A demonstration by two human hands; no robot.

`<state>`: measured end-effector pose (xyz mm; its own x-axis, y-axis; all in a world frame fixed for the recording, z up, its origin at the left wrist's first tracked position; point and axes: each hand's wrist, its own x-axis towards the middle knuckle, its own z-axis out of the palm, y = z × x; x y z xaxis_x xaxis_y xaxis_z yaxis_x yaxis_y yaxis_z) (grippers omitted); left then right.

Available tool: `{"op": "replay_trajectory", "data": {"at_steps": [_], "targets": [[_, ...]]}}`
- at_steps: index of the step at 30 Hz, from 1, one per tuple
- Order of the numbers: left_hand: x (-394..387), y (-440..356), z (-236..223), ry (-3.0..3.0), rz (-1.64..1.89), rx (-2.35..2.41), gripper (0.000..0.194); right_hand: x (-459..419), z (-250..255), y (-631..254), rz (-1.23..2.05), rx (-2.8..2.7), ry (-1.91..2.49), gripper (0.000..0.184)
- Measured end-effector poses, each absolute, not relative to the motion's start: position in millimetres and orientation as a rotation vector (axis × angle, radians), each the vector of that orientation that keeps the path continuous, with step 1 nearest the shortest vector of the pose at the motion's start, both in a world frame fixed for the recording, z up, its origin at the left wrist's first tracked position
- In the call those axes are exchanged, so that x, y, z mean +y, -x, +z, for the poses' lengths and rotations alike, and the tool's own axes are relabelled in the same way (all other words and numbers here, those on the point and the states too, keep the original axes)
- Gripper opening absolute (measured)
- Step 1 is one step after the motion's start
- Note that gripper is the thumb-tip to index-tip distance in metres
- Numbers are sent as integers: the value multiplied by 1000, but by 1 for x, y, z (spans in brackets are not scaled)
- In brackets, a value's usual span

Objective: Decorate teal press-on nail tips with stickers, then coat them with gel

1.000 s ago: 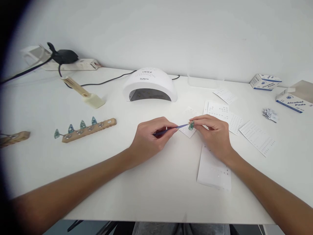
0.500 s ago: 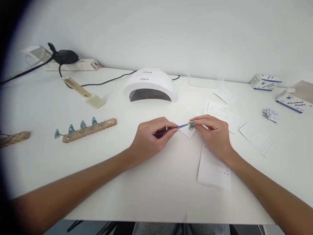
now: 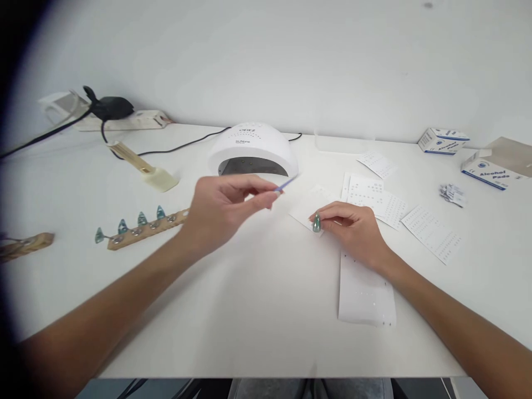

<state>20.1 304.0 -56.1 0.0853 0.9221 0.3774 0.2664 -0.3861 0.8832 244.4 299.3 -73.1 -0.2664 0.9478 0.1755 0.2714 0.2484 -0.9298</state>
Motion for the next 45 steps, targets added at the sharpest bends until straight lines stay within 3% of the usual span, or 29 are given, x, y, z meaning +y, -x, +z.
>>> {"op": "replay_trajectory", "data": {"at_steps": [12, 21, 45], "targets": [[298, -22, -45, -1408, 1283, 856, 23, 287, -71, -239, 1572, -1783, 923, 7], [298, -26, -51, -1323, 1381, 645, 29, 291, -72, -239, 1625, -1747, 942, 6], [294, -29, -54, -1260, 1374, 565, 16, 292, -74, -241, 1629, -1747, 904, 7]]}}
